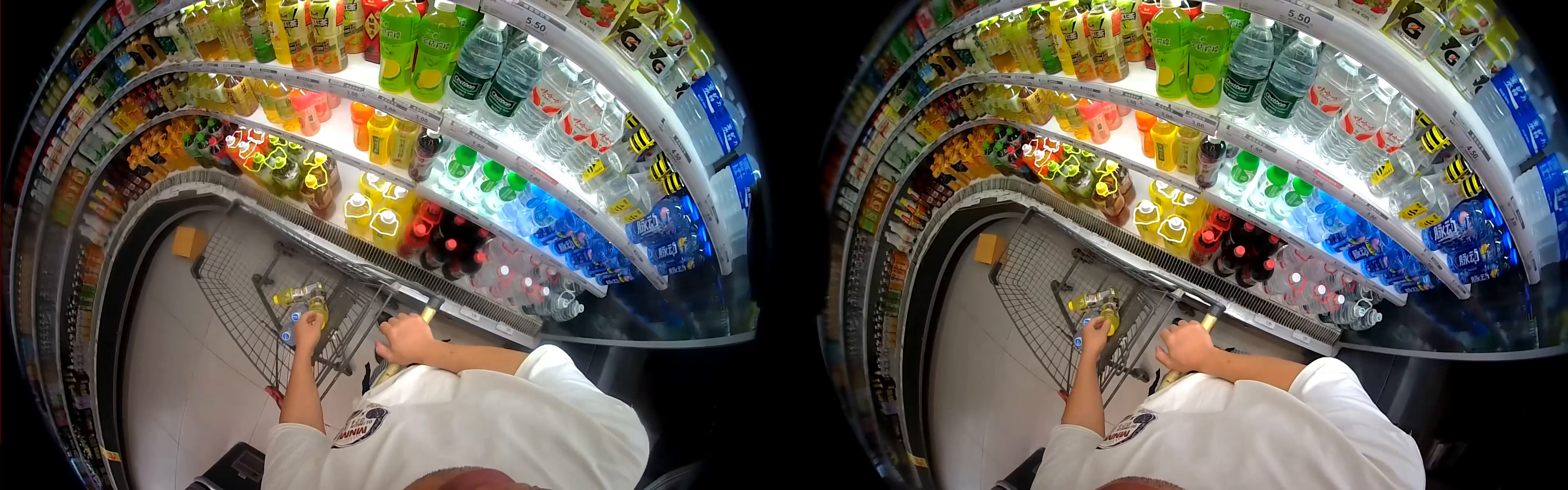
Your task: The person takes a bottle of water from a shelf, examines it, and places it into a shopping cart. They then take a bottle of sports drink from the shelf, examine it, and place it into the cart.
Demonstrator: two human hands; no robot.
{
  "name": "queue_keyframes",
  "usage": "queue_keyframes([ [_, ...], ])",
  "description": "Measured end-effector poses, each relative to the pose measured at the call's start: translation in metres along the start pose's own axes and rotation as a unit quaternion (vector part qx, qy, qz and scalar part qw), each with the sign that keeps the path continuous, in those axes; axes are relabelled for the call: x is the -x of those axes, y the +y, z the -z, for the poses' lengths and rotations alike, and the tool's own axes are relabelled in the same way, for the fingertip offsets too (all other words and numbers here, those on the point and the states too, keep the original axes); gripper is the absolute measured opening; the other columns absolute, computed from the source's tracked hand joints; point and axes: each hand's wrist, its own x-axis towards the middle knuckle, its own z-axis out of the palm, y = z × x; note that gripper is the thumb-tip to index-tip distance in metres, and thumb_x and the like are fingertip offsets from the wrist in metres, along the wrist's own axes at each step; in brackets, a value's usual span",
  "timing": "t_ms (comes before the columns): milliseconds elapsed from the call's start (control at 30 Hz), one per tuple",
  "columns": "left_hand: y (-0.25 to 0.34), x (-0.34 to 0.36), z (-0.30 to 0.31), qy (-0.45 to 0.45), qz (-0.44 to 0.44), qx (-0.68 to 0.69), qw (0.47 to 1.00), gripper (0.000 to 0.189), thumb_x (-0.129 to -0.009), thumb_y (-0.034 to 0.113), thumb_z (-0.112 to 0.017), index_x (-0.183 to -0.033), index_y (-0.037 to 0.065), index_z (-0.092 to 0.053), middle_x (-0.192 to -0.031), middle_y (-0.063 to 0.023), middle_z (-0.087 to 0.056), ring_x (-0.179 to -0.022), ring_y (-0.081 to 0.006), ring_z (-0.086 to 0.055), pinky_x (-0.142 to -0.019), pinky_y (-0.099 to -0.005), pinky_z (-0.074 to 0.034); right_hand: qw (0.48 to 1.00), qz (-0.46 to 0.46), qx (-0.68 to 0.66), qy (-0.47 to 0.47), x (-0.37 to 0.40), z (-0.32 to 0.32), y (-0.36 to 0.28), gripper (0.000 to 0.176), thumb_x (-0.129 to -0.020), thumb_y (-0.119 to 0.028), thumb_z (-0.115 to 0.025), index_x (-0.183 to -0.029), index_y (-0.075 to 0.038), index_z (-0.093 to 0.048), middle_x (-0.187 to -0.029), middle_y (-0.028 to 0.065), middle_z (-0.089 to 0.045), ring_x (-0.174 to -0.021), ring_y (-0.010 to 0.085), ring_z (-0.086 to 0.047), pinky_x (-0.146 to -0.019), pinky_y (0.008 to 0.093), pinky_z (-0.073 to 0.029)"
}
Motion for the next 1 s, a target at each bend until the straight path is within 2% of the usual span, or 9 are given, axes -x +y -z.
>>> queue_keyframes([
  [133,0.061,0.073,0.037,0.004,-0.038,0.046,0.998,0.039,-0.092,0.025,-0.072,-0.117,-0.004,-0.067,-0.108,-0.0148,-0.073,-0.097,-0.0216,-0.070,-0.088,-0.0332,-0.053,1.000,0.009,0.003,0.003,-0.002,0.005,0.003,0.038,-0.084,-0.043,-0.065,-0.083,-0.005,-0.068,-0.079,0.0127,-0.069,-0.078,0.0314,-0.067,-0.071,0.0437,-0.052],
  [200,0.075,0.117,0.047,0.049,-0.052,0.076,0.995,0.036,-0.090,0.021,-0.073,-0.115,-0.004,-0.066,-0.105,-0.0143,-0.072,-0.098,-0.0250,-0.068,-0.088,-0.0370,-0.052,1.000,0.007,0.000,-0.016,-0.005,0.006,0.001,0.040,-0.085,-0.044,-0.063,-0.082,-0.004,-0.068,-0.082,0.0134,-0.070,-0.081,0.0315,-0.068,-0.073,0.0438,-0.053],
  [333,0.098,0.202,0.060,0.212,-0.214,-0.183,0.936,0.025,-0.085,0.013,-0.073,-0.106,0.001,-0.068,-0.094,-0.0131,-0.065,-0.094,-0.0341,-0.059,-0.083,-0.0454,-0.046,1.000,0.024,-0.009,0.019,-0.014,-0.003,0.001,0.038,-0.084,-0.044,-0.066,-0.080,-0.006,-0.068,-0.079,0.0126,-0.069,-0.076,0.0314,-0.067,-0.068,0.0438,-0.053],
  [433,0.105,0.250,0.056,0.246,-0.229,-0.205,0.919,0.021,-0.085,0.013,-0.072,-0.102,0.002,-0.068,-0.091,-0.0120,-0.065,-0.090,-0.0335,-0.059,-0.078,-0.0450,-0.046,0.999,0.039,-0.014,0.008,-0.023,-0.004,-0.001,0.039,-0.084,-0.044,-0.065,-0.080,-0.006,-0.068,-0.080,0.0129,-0.070,-0.077,0.0314,-0.068,-0.069,0.0435,-0.054],
  [533,0.073,0.271,0.041,0.181,-0.200,-0.172,0.948,0.017,-0.085,0.011,-0.071,-0.100,0.004,-0.069,-0.088,-0.0121,-0.065,-0.085,-0.0333,-0.060,-0.076,-0.0455,-0.047,0.998,0.054,-0.022,0.000,-0.035,-0.004,-0.003,0.039,-0.085,-0.044,-0.065,-0.085,-0.006,-0.069,-0.081,0.0128,-0.070,-0.080,0.0319,-0.069,-0.071,0.0449,-0.055],
  [633,0.073,0.274,0.027,0.160,-0.186,-0.243,0.939,0.017,-0.090,0.020,-0.065,-0.100,0.007,-0.070,-0.084,-0.0125,-0.066,-0.080,-0.0343,-0.062,-0.073,-0.0467,-0.048,0.993,0.073,-0.038,-0.084,-0.053,0.010,-0.002,0.039,-0.087,-0.042,-0.063,-0.086,-0.004,-0.068,-0.084,0.0152,-0.070,-0.084,0.0334,-0.069,-0.073,0.0456,-0.055],
  [767,0.110,0.268,0.031,0.108,0.018,-0.249,0.962,0.036,-0.098,0.042,-0.049,-0.104,0.016,-0.072,-0.091,-0.0116,-0.071,-0.088,-0.0354,-0.067,-0.075,-0.0465,-0.051,0.989,0.130,-0.070,-0.029,-0.081,0.009,0.021,0.034,-0.088,-0.038,-0.062,-0.089,-0.003,-0.066,-0.082,0.0140,-0.067,-0.080,0.0336,-0.068,-0.071,0.0446,-0.056],
  [867,0.103,0.250,0.038,0.093,0.095,-0.247,0.960,0.041,-0.099,0.046,-0.048,-0.107,0.015,-0.073,-0.097,-0.0125,-0.073,-0.095,-0.0344,-0.068,-0.078,-0.0434,-0.052,0.983,0.159,-0.081,0.036,-0.095,0.002,0.032,0.031,-0.088,-0.035,-0.063,-0.086,-0.004,-0.065,-0.082,0.0140,-0.067,-0.077,0.0333,-0.068,-0.070,0.0445,-0.055],
  [1000,0.119,0.233,0.048,0.079,0.144,-0.252,0.954,0.052,-0.098,0.055,-0.045,-0.108,0.013,-0.073,-0.102,-0.0136,-0.074,-0.102,-0.0367,-0.068,-0.088,-0.0450,-0.050,0.982,0.159,-0.098,0.038,-0.106,0.008,0.021,0.030,-0.087,-0.034,-0.065,-0.082,-0.004,-0.065,-0.076,0.0133,-0.066,-0.076,0.0322,-0.067,-0.068,0.0438,-0.055],
])
